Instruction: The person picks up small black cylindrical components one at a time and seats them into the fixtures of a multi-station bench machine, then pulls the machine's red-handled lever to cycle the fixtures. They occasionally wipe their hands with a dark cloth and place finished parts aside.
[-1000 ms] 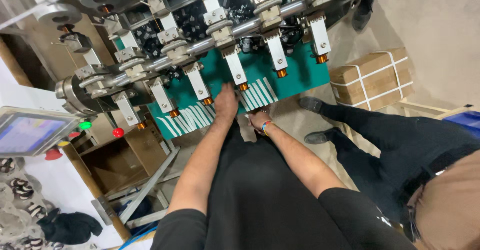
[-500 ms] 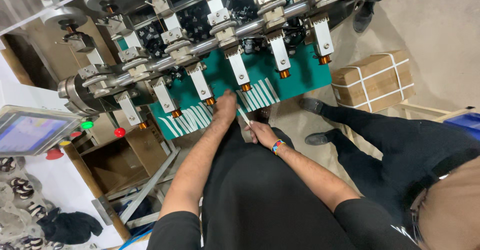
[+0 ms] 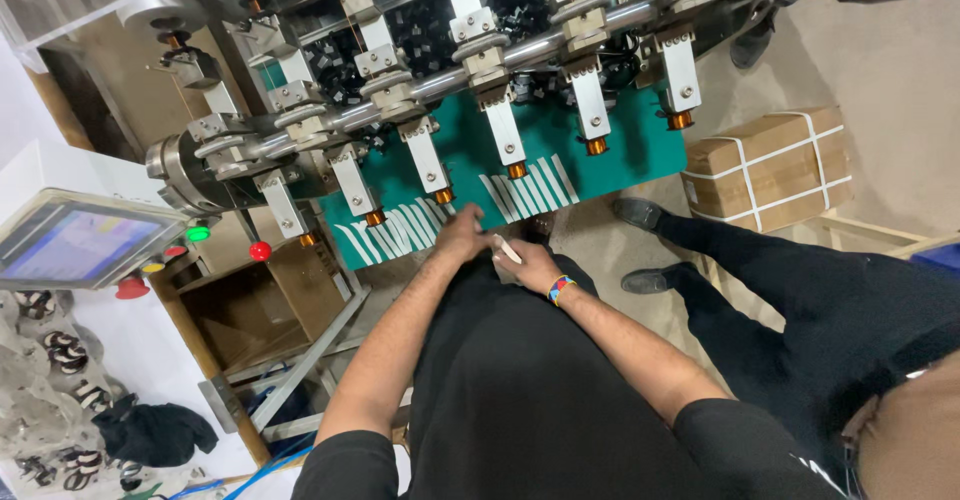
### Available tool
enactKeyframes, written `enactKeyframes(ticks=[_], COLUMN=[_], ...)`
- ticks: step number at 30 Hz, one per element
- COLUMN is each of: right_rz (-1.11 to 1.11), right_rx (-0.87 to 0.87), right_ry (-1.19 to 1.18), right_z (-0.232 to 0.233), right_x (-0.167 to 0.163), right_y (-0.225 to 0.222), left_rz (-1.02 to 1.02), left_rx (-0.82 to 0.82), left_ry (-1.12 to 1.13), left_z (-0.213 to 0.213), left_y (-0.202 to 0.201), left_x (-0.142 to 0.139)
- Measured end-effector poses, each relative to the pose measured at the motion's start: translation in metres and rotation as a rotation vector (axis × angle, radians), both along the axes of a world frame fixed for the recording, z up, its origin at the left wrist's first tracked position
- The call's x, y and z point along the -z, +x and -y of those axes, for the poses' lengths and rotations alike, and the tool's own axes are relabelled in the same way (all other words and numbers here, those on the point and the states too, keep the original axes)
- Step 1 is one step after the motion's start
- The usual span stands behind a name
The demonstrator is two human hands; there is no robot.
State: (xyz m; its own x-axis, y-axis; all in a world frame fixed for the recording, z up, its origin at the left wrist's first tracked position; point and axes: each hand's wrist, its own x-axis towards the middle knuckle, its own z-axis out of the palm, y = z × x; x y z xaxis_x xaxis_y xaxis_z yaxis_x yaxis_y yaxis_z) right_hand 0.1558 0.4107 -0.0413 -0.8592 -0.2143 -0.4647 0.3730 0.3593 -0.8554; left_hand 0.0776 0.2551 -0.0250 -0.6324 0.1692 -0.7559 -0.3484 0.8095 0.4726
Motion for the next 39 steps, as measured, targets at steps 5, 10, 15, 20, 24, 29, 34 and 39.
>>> enactKeyframes(ticks=[5, 10, 15, 20, 24, 29, 34, 39], right_rz=[0.339, 0.342, 0.642, 0.149, -0.102, 0.383, 0.376, 0.563], right_rx=[0.071, 0.213, 0.223, -0.011, -0.086, 0.105, 0.210, 0.086], right_ry=[-0.289, -0.301, -0.073, 0.263, -0.095, -0.419, -0.217, 0.117], right_z=[-0.002, 0.001, 0.007, 0.009, 0.011, 0.010, 0.015, 0.032], right_x=[-0.011, -0.002, 0.012, 0.009, -0.002, -0.002, 0.008, 0.014], right_y=[0.010, 0.001, -0.030, -0.018, 0.004, 0.008, -0.004, -0.032], left_rz=[-0.195, -0.528, -0.597, -0.480, 0.282, -0.463, -0.581, -0.142], left_rx=[0.182, 0.155, 0.063, -0.043, -0.114, 0.094, 0.019, -0.637], left_ry=[-0.057, -0.183, -0.257, -0.078, 0.180, -0.008, -0.062, 0.318], left_z=[0.000, -0.013, -0.021, 0.006, 0.016, 0.013, 0.008, 0.007], left_y=[0.000, -0.035, -0.044, -0.012, 0.009, -0.006, -0.040, -0.042], left_x=[0.004, 0.017, 0.017, 0.000, -0.002, 0.015, 0.020, 0.020])
